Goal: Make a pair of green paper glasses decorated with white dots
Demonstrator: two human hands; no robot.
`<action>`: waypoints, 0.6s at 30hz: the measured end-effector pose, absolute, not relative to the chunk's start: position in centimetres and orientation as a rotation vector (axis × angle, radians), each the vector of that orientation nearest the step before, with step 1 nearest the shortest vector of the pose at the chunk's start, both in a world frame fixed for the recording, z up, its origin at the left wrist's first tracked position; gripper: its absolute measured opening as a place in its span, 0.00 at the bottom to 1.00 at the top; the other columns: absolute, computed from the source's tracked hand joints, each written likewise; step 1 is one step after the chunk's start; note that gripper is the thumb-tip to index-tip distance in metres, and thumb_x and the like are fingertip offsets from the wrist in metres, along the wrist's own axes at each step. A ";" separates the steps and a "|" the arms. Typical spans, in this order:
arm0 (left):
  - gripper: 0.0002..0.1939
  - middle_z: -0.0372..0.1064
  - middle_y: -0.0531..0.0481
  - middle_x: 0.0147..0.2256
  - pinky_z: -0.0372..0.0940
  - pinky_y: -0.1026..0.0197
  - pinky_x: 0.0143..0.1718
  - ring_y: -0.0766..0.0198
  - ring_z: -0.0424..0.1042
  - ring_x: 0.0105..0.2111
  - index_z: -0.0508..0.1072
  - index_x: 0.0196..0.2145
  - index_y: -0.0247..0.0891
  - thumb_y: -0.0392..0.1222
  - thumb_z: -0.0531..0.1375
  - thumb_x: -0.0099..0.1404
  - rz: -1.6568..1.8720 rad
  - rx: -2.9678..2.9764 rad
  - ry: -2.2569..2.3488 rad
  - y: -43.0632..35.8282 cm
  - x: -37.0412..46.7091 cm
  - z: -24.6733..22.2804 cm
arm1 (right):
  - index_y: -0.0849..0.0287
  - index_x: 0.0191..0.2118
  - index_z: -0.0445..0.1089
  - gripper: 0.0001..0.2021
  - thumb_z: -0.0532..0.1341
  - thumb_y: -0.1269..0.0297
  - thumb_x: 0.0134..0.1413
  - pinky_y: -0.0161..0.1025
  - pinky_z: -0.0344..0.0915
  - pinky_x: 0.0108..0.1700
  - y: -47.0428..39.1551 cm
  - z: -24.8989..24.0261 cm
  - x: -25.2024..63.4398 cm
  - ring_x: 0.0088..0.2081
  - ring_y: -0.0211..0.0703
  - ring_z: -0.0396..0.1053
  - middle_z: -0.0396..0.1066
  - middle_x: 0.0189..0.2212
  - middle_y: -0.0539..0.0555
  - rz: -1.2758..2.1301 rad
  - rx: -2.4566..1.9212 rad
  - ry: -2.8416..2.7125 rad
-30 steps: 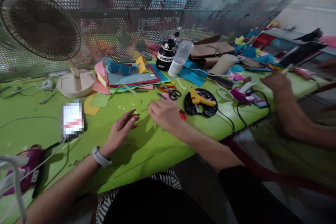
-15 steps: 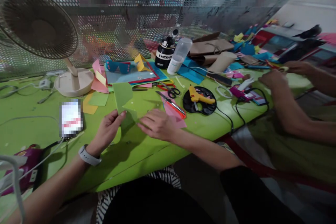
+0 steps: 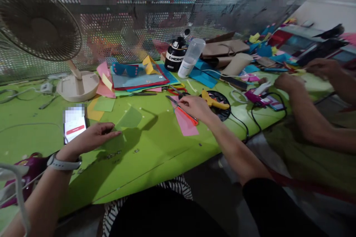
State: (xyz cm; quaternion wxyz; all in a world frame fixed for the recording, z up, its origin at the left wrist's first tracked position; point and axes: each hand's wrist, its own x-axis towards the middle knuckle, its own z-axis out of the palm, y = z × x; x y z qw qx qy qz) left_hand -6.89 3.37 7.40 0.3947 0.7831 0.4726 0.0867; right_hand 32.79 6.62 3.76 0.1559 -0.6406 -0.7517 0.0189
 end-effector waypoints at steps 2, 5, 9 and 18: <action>0.18 0.60 0.56 0.24 0.53 0.66 0.24 0.69 0.58 0.24 0.68 0.31 0.37 0.57 0.58 0.63 0.175 2.002 1.197 3.5 -6.9 7.0 | 0.58 0.39 0.75 0.09 0.58 0.62 0.59 0.38 0.59 0.35 7.9 3.6 31.6 0.36 0.46 0.71 0.76 0.37 0.56 0.112 -1.760 -2.245; 0.21 0.70 0.52 0.30 0.58 0.65 0.28 0.65 0.65 0.28 0.71 0.46 0.37 0.57 0.58 0.64 0.135 1.941 1.179 3.4 -7.1 6.4 | 0.59 0.44 0.74 0.10 0.59 0.64 0.60 0.38 0.62 0.39 11.1 3.3 28.7 0.42 0.47 0.70 0.74 0.42 0.57 0.112 -1.683 -2.330; 0.23 0.74 0.48 0.34 0.62 0.63 0.33 0.62 0.70 0.33 0.72 0.46 0.36 0.57 0.59 0.63 0.160 1.927 1.147 3.2 -7.3 5.6 | 0.61 0.48 0.71 0.13 0.60 0.61 0.61 0.42 0.63 0.45 15.0 2.5 24.3 0.49 0.52 0.67 0.71 0.47 0.61 0.020 -1.661 -2.382; 0.19 0.70 0.52 0.30 0.57 0.65 0.29 0.67 0.64 0.27 0.74 0.38 0.36 0.57 0.57 0.65 0.181 2.034 1.134 2.9 -6.9 5.3 | 0.62 0.43 0.73 0.10 0.55 0.68 0.63 0.43 0.62 0.45 15.7 0.7 22.8 0.48 0.53 0.66 0.71 0.45 0.63 -0.031 -1.674 -2.402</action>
